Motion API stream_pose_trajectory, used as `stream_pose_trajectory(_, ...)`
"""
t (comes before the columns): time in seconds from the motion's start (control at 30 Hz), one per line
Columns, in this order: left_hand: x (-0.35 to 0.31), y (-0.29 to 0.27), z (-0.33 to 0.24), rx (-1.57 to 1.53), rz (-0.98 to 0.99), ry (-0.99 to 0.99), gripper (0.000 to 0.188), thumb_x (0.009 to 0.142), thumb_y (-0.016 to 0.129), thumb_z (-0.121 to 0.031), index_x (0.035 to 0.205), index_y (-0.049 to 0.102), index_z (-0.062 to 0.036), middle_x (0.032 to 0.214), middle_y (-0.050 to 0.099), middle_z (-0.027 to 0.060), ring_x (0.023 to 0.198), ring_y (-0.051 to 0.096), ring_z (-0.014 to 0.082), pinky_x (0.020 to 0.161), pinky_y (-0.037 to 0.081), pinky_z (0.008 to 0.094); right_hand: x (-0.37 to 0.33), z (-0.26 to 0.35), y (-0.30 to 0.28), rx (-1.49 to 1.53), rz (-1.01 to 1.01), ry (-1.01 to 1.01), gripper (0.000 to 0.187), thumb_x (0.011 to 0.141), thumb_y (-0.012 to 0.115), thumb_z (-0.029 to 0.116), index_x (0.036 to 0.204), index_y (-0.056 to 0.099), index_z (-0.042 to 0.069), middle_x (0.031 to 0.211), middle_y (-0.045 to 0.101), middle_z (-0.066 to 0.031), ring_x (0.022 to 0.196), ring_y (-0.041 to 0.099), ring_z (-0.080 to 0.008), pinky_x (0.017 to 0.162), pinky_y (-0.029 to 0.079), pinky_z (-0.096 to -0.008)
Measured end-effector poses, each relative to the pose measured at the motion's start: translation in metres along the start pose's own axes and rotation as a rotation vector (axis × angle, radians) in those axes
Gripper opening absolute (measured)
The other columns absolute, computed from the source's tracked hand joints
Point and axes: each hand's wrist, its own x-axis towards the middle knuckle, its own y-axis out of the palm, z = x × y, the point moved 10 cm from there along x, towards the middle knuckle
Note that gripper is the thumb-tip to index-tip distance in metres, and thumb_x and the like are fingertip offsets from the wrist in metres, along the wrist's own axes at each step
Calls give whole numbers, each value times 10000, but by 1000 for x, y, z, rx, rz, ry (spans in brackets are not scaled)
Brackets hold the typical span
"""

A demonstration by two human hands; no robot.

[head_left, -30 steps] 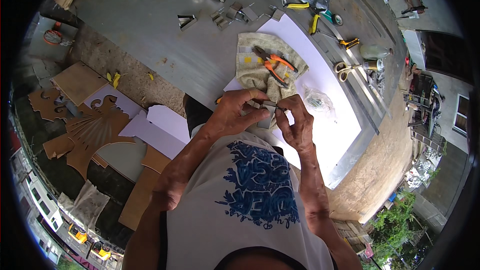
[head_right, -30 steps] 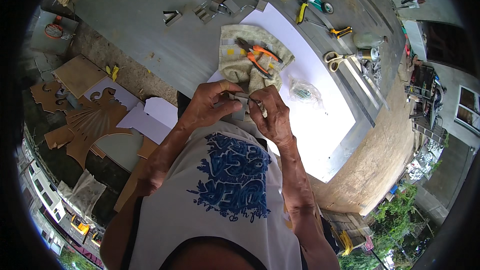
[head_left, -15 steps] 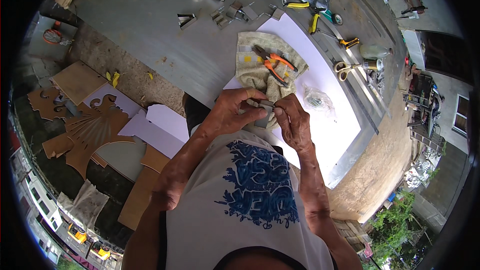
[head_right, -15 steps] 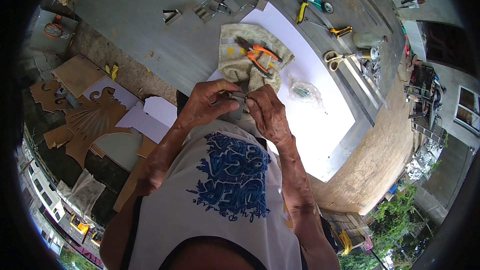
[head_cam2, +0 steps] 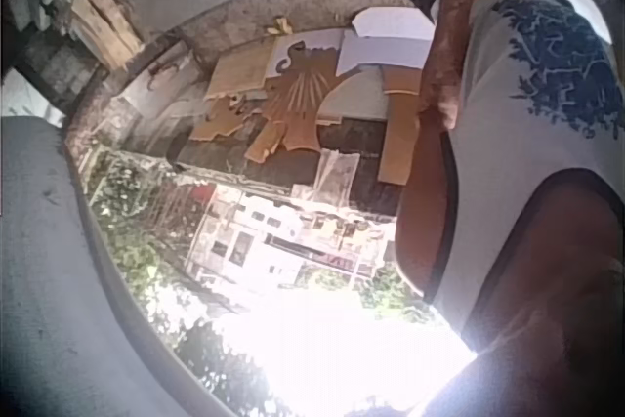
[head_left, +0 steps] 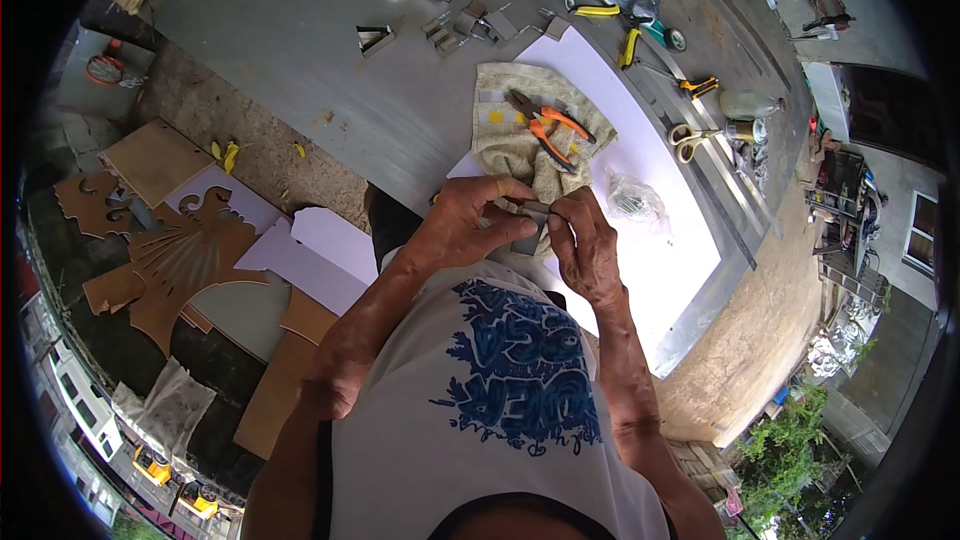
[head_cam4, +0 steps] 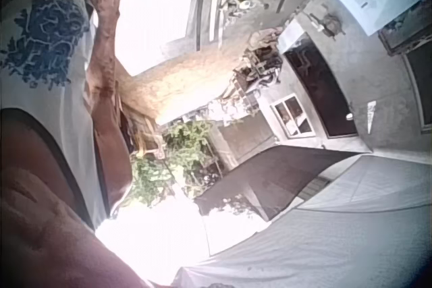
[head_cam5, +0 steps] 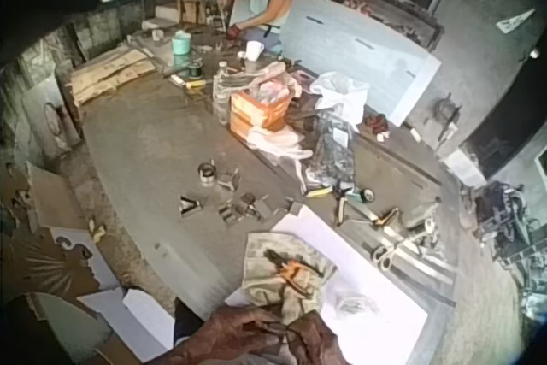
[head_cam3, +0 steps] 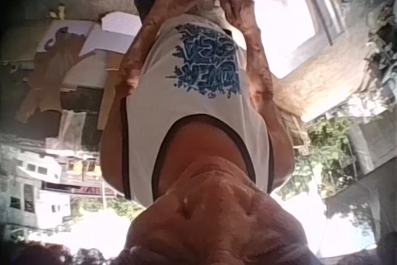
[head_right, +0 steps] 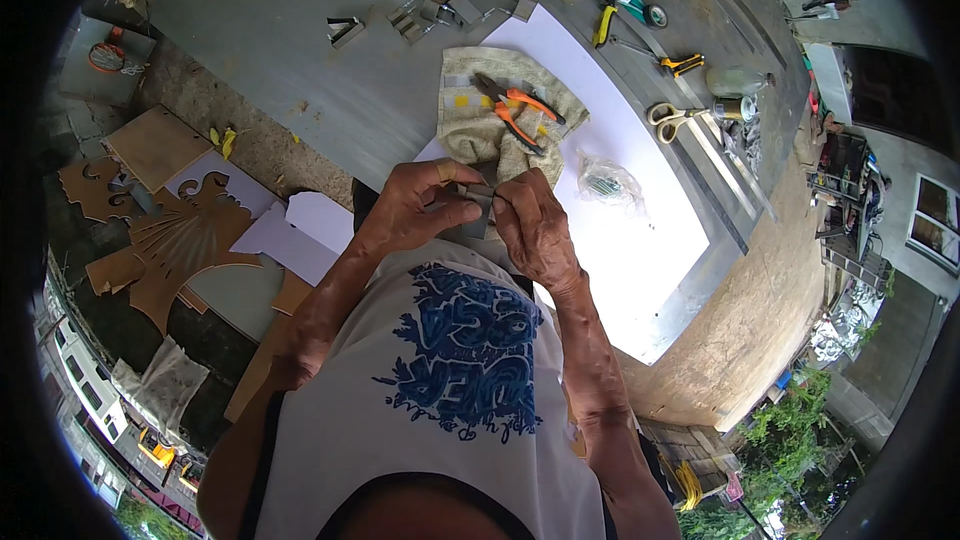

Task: Assembling small metal brackets using pliers and a screwdriver on a workbench.

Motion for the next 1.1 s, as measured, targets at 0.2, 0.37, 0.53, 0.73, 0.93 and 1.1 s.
stream_pose_trajectory(0.2,1,0,-3,-18,-1,10,357,833,754,5,1164,629,53,1054,680,114,947,662,141,816,580,281,-1,0,-4,75,-5,65,195,869,636,-48,1031,561,29,866,575,-142,748,589,-289,635,474,-375)
stream_pose_trajectory(0.37,2,0,0,-49,-38,2,333,819,779,-79,1100,649,44,979,708,118,873,679,125,770,592,282,-3,-4,-7,64,-50,79,201,848,650,-54,1014,571,26,838,583,-131,747,579,-282,640,478,-371)
stream_pose_trajectory(0.53,0,2,4,-43,11,-34,364,831,753,11,1170,626,45,1079,679,113,957,659,140,815,582,281,-1,4,-6,18,-52,-25,206,835,645,-76,1000,571,22,835,581,-125,744,558,-307,649,465,-392)
stream_pose_trajectory(0.73,0,2,3,-52,18,58,364,827,742,42,1173,628,25,1076,681,116,969,660,144,808,586,279,-1,1,-2,70,-1,-4,178,846,632,-76,984,575,22,822,576,-129,736,542,-308,649,455,-397)
stream_pose_trajectory(0.93,-1,-1,4,-65,6,63,356,831,727,61,1171,632,16,1087,678,119,981,663,153,822,583,280,-1,3,-2,51,11,26,202,857,634,-56,1021,559,35,829,586,-126,719,585,-283,603,473,-384)
stream_pose_trajectory(1.1,-1,-1,7,-80,0,29,367,827,733,59,1178,633,21,1088,678,114,965,665,150,830,578,279,-1,3,-7,57,-43,73,231,848,645,-62,1036,554,36,843,594,-131,711,612,-282,594,489,-379)
